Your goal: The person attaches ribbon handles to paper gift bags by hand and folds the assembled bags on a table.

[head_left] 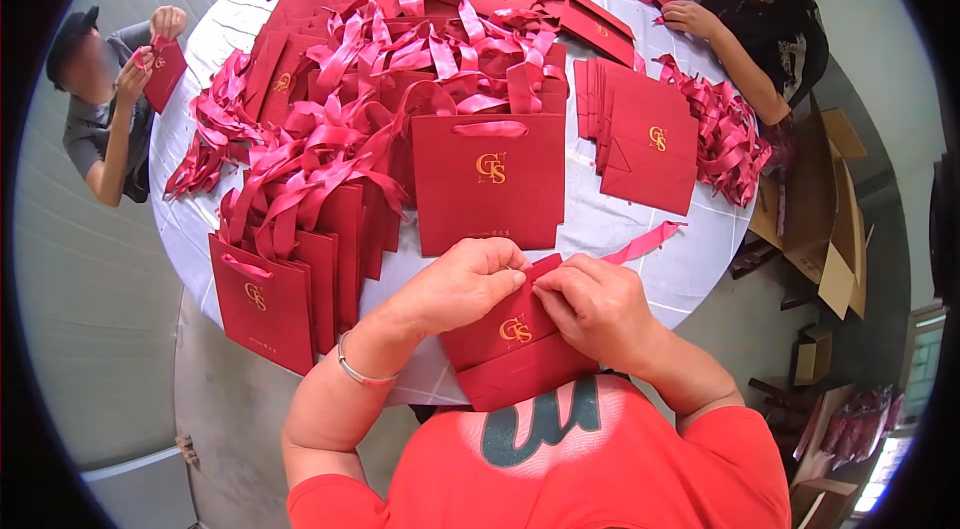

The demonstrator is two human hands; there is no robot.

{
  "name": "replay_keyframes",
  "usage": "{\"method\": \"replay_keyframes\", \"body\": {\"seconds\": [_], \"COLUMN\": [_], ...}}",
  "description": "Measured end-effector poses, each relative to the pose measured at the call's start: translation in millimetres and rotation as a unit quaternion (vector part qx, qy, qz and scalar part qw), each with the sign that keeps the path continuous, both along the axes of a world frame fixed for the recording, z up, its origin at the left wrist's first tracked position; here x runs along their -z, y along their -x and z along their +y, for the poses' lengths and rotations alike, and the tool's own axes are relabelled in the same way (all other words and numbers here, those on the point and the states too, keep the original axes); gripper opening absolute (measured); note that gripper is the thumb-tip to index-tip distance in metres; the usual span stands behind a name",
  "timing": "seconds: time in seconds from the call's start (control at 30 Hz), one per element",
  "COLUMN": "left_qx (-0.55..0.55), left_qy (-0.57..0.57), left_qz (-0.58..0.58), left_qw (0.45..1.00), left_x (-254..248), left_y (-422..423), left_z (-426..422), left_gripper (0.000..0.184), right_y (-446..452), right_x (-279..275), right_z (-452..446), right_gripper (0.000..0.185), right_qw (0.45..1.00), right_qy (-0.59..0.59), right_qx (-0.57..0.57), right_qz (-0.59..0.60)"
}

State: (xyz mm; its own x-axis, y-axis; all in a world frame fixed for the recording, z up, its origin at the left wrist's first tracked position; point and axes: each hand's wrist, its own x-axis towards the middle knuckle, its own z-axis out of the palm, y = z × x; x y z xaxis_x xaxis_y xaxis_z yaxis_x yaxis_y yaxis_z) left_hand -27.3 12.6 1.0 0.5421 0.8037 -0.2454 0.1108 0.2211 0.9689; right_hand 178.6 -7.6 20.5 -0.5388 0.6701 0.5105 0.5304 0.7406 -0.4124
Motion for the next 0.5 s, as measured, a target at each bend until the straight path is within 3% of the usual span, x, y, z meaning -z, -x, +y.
{"method": "replay_keyframes", "body": {"seconds": [0.1,0.23,0.3,0.37,0.4,0.43,0.5], "left_qx": [-0.007,0.005,-0.018,-0.011,-0.002,-0.004,-0.003], "left_qy": [-0.084,-0.097,-0.117,-0.105,-0.09,-0.091,-0.111], "left_qz": [0.045,0.045,0.059,0.061,0.063,0.062,0.066], "left_qw": [0.995,0.994,0.991,0.993,0.994,0.994,0.992], "left_x": [1,4,4,-4,-7,-6,-4], "left_y": [-3,-3,-4,-2,-1,-2,-2], "left_z": [-1,-2,-3,-3,-3,-3,-3], "left_gripper": [0.018,0.013,0.019,0.017,0.014,0.014,0.014], "right_y": [6,12,12,8,8,8,8], "right_x": [-3,-11,-16,-20,-21,-19,-12], "right_z": [-3,1,6,14,16,15,11], "right_gripper": [0.012,0.01,0.01,0.015,0.017,0.017,0.013], "right_qw": [0.997,0.993,0.992,0.947,0.917,0.917,0.964], "right_qy": [-0.007,0.037,0.044,0.321,0.396,0.395,0.263], "right_qx": [0.033,0.041,0.038,-0.004,0.012,0.011,-0.006], "right_qz": [-0.065,-0.107,-0.113,0.019,0.057,0.055,0.027]}}
